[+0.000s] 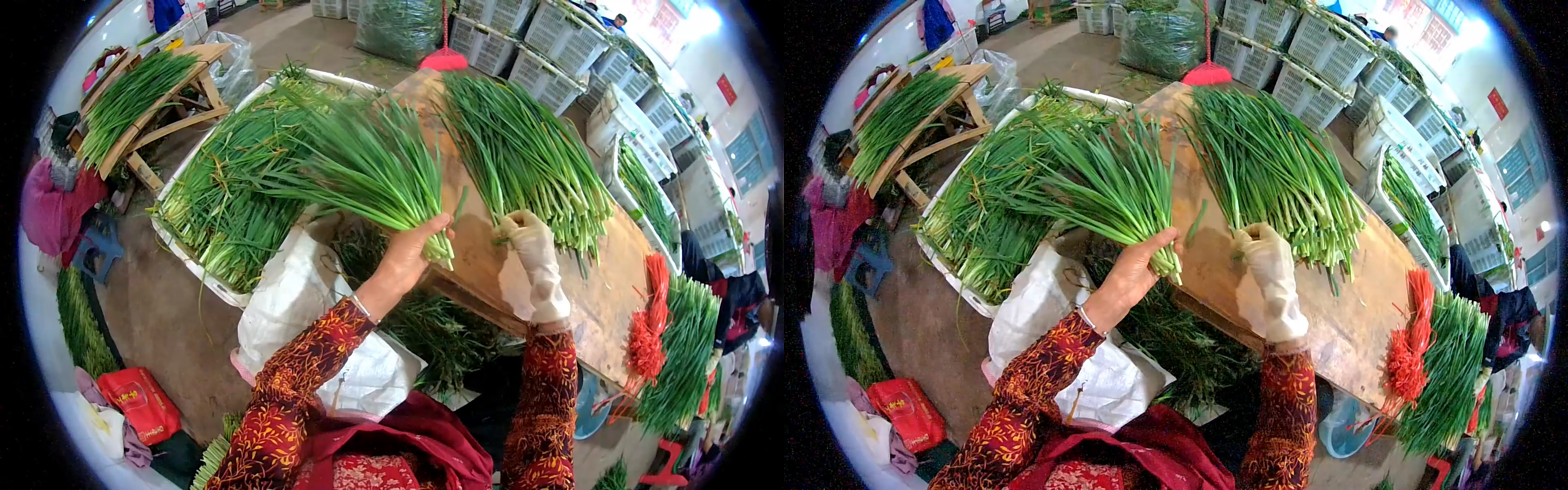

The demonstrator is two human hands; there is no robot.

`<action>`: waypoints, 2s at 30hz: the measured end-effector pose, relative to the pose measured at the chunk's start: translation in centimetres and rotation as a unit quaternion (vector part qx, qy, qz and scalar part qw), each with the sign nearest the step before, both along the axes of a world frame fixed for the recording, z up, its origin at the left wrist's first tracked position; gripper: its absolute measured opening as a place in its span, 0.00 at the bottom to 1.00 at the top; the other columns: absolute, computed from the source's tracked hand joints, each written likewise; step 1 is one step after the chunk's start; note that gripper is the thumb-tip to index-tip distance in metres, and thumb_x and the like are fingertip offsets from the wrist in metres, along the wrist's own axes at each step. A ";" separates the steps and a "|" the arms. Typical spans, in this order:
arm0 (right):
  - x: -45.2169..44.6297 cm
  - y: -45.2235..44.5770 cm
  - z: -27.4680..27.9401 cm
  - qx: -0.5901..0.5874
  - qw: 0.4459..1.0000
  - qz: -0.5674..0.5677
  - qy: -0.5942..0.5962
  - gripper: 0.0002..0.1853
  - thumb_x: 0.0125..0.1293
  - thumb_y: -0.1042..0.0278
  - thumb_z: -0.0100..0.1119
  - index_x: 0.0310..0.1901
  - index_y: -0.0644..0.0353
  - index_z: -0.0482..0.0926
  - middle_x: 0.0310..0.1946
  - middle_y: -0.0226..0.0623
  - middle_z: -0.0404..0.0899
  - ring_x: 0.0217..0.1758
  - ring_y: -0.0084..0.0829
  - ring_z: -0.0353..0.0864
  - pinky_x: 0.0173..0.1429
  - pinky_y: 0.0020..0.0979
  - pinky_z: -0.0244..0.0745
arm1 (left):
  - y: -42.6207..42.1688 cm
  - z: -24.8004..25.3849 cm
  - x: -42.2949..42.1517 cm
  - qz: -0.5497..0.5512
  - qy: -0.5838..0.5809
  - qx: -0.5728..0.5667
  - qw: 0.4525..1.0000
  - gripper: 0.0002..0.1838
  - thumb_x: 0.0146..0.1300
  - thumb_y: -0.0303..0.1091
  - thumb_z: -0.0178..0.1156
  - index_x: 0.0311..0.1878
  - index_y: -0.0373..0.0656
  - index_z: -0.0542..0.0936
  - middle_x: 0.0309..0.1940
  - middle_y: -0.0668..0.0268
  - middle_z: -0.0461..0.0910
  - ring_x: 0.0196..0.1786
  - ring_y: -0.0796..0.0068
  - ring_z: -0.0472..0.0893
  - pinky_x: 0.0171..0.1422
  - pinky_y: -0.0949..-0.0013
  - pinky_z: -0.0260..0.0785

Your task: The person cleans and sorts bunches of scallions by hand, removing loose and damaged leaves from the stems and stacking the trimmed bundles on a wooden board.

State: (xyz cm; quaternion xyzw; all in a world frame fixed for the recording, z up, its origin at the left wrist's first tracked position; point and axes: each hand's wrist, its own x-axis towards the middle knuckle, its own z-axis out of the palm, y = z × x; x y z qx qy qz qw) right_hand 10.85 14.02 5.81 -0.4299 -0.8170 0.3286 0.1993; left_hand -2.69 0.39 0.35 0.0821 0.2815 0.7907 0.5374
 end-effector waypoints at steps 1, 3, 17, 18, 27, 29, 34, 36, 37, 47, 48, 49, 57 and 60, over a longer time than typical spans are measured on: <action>0.4 -0.6 0.6 -0.232 0.959 0.017 0.161 0.04 0.58 0.70 0.55 0.34 0.59 0.75 0.24 0.32 0.78 0.19 0.24 0.69 0.24 0.23 0.64 | -0.1 0.3 0.2 -0.010 0.009 -0.008 1.000 0.13 0.56 0.33 0.62 0.42 0.38 0.75 0.33 0.68 0.77 0.35 0.78 0.76 0.34 0.74 0.72; 0.8 -2.4 1.0 -0.249 0.949 0.048 0.187 0.04 0.60 0.70 0.53 0.36 0.58 0.74 0.23 0.28 0.75 0.19 0.15 0.62 0.24 0.15 0.59 | 0.0 0.5 0.4 -0.017 0.020 -0.017 1.000 0.13 0.57 0.33 0.61 0.43 0.36 0.76 0.34 0.68 0.77 0.35 0.78 0.77 0.37 0.74 0.72; 1.3 -4.2 -0.4 0.121 0.983 0.124 -0.056 0.10 0.60 0.61 0.57 0.32 0.60 0.75 0.18 0.34 0.74 0.20 0.26 0.72 0.26 0.27 0.66 | -0.1 1.3 -1.7 0.055 0.023 0.036 0.998 0.11 0.58 0.34 0.59 0.41 0.40 0.74 0.33 0.69 0.77 0.35 0.77 0.77 0.39 0.72 0.72; 1.1 -2.9 -0.6 0.175 0.978 0.102 -0.046 0.10 0.60 0.60 0.56 0.31 0.59 0.75 0.19 0.36 0.74 0.20 0.29 0.73 0.27 0.29 0.66 | 0.0 1.2 -2.1 0.063 0.029 0.022 0.997 0.11 0.58 0.34 0.59 0.41 0.40 0.73 0.33 0.69 0.76 0.36 0.76 0.77 0.38 0.70 0.74; 0.1 -1.2 -1.6 0.279 0.951 0.056 -0.119 0.09 0.59 0.64 0.55 0.28 0.61 0.75 0.19 0.39 0.75 0.21 0.33 0.74 0.25 0.30 0.66 | 0.0 -0.7 -0.3 0.013 0.045 -0.001 0.999 0.10 0.57 0.31 0.60 0.41 0.39 0.75 0.32 0.68 0.77 0.35 0.76 0.77 0.33 0.69 0.75; 0.2 -2.1 -0.5 0.092 0.993 0.067 -0.023 0.08 0.59 0.65 0.54 0.30 0.61 0.76 0.19 0.36 0.76 0.20 0.28 0.73 0.25 0.27 0.66 | 0.1 -0.1 0.3 -0.005 0.047 -0.003 0.999 0.13 0.57 0.30 0.60 0.44 0.39 0.74 0.36 0.67 0.78 0.36 0.76 0.77 0.32 0.70 0.75; -0.1 -6.5 1.5 -0.141 0.980 0.132 0.044 0.09 0.61 0.67 0.53 0.36 0.64 0.77 0.22 0.31 0.78 0.22 0.18 0.70 0.27 0.21 0.67 | 0.3 0.2 1.4 -0.011 0.074 -0.020 0.997 0.14 0.57 0.30 0.60 0.46 0.40 0.73 0.41 0.65 0.78 0.38 0.78 0.78 0.45 0.74 0.71; -0.3 -5.2 -0.2 -0.165 0.967 0.147 0.130 0.11 0.60 0.64 0.55 0.36 0.63 0.77 0.22 0.32 0.78 0.20 0.20 0.71 0.25 0.22 0.67 | 0.2 0.0 1.2 -0.007 0.080 -0.023 0.997 0.12 0.57 0.31 0.60 0.44 0.40 0.74 0.39 0.66 0.78 0.37 0.78 0.78 0.43 0.74 0.72; -0.4 -4.8 -0.4 -0.188 0.944 0.164 0.214 0.13 0.60 0.60 0.58 0.36 0.63 0.78 0.22 0.34 0.78 0.19 0.21 0.71 0.22 0.22 0.67 | 0.1 0.0 1.0 0.000 0.085 -0.029 0.996 0.11 0.58 0.32 0.60 0.43 0.40 0.75 0.36 0.68 0.78 0.37 0.78 0.78 0.41 0.74 0.72; -1.4 1.2 -0.8 0.222 0.945 0.016 -0.240 0.11 0.56 0.60 0.57 0.35 0.59 0.76 0.27 0.43 0.77 0.28 0.42 0.77 0.31 0.35 0.71 | -0.5 0.2 -0.2 -0.018 0.024 -0.027 0.999 0.10 0.58 0.35 0.59 0.39 0.40 0.76 0.30 0.68 0.78 0.30 0.78 0.78 0.32 0.70 0.74; -1.3 0.7 0.3 0.154 0.964 0.009 -0.216 0.10 0.58 0.64 0.55 0.37 0.60 0.75 0.26 0.41 0.78 0.24 0.33 0.77 0.27 0.29 0.69 | -0.4 0.1 -0.3 -0.021 0.028 -0.031 0.999 0.10 0.58 0.35 0.60 0.39 0.40 0.76 0.30 0.68 0.78 0.30 0.77 0.78 0.32 0.70 0.74; -1.0 0.1 1.0 0.155 0.964 0.011 -0.215 0.10 0.58 0.64 0.55 0.37 0.60 0.75 0.26 0.41 0.78 0.24 0.33 0.77 0.27 0.29 0.69 | -0.5 0.2 -0.2 -0.019 0.028 -0.030 0.999 0.10 0.58 0.35 0.60 0.39 0.40 0.76 0.30 0.68 0.78 0.30 0.77 0.78 0.32 0.70 0.74; 1.7 -7.0 -0.2 -0.338 0.913 0.067 0.219 0.08 0.62 0.67 0.52 0.37 0.63 0.73 0.23 0.28 0.74 0.20 0.15 0.65 0.24 0.15 0.61 | -0.5 0.0 2.0 -0.006 0.052 0.013 0.999 0.13 0.56 0.31 0.61 0.45 0.40 0.75 0.41 0.66 0.78 0.41 0.78 0.77 0.44 0.73 0.72; 1.7 -8.4 0.1 -0.288 0.940 0.069 0.168 0.09 0.62 0.66 0.53 0.37 0.63 0.73 0.23 0.28 0.74 0.23 0.15 0.68 0.27 0.16 0.63 | -0.9 1.1 2.5 -0.056 0.029 0.003 0.998 0.15 0.56 0.32 0.61 0.46 0.36 0.75 0.39 0.67 0.78 0.40 0.78 0.77 0.45 0.73 0.71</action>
